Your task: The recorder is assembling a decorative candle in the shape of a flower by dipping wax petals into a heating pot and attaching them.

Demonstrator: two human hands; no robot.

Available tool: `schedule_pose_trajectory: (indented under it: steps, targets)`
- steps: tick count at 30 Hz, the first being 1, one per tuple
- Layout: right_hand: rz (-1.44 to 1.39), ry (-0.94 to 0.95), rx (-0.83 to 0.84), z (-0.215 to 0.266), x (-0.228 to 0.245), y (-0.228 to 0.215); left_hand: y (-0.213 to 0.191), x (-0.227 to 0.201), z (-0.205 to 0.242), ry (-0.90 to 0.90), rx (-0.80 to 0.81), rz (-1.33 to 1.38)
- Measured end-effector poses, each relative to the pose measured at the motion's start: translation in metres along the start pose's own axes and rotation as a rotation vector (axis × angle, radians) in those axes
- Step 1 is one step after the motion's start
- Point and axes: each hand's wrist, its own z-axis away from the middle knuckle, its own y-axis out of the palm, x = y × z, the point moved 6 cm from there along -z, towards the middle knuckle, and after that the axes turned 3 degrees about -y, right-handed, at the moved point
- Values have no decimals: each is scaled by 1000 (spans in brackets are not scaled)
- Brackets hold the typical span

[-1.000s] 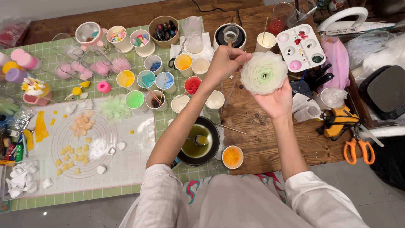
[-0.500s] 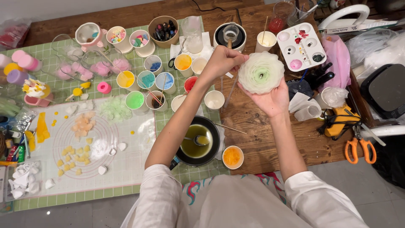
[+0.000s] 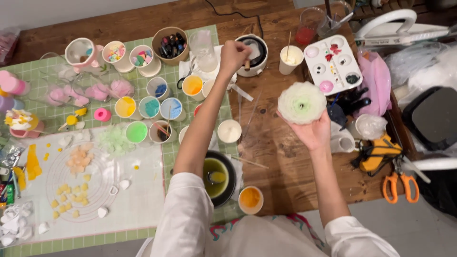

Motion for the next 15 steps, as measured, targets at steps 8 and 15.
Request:
schedule_pose_trajectory:
  steps: [8, 15]
  targets:
    - [-149, 59, -85, -38, 17, -31, 10, 41, -63, 47, -247, -464]
    - [-151, 82, -117, -58, 13, -53, 43, 76, -101, 146, -194, -842]
